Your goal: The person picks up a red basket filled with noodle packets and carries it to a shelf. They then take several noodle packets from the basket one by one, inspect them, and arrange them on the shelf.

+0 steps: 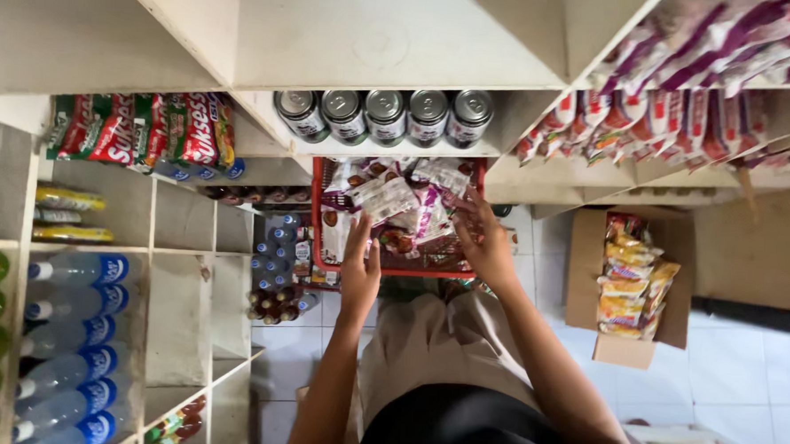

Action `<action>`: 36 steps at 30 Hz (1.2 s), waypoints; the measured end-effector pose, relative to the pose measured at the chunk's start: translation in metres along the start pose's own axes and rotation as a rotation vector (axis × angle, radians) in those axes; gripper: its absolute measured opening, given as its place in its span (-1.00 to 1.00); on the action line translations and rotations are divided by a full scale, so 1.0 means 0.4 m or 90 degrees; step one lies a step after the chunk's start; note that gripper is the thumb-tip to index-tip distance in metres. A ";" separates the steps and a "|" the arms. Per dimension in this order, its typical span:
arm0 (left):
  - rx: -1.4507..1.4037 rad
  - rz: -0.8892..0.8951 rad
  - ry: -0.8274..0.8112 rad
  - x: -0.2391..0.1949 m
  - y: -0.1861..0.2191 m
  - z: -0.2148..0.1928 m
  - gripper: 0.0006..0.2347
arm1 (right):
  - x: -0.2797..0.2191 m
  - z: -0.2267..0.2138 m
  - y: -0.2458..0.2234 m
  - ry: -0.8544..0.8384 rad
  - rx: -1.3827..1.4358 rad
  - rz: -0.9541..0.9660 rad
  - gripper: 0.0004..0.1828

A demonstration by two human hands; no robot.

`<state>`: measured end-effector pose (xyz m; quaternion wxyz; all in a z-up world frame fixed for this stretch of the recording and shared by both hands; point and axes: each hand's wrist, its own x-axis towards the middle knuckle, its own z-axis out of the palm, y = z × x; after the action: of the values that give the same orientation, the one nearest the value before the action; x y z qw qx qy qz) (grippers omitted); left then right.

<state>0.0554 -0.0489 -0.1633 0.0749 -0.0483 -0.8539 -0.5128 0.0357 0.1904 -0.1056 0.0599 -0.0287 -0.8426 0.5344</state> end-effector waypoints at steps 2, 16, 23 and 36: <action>-0.001 -0.025 -0.021 0.007 -0.046 -0.004 -0.60 | 0.003 0.053 0.020 -0.027 0.022 0.040 -0.33; 0.182 0.058 -0.146 0.090 -0.285 0.033 -0.48 | 0.052 0.393 0.239 0.078 -0.167 -0.039 -0.27; 0.208 0.037 -0.222 0.059 -0.336 0.038 -0.32 | 0.008 0.415 0.197 0.171 -0.204 0.100 -0.47; 0.051 0.042 -0.217 0.061 -0.160 -0.013 -0.34 | -0.073 0.298 0.041 0.238 0.335 0.256 -0.71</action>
<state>0.0218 -0.0833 -0.2122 -0.0527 -0.1593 -0.8719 -0.4600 0.0487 0.0869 -0.1728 0.1122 -0.2740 -0.6289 0.7189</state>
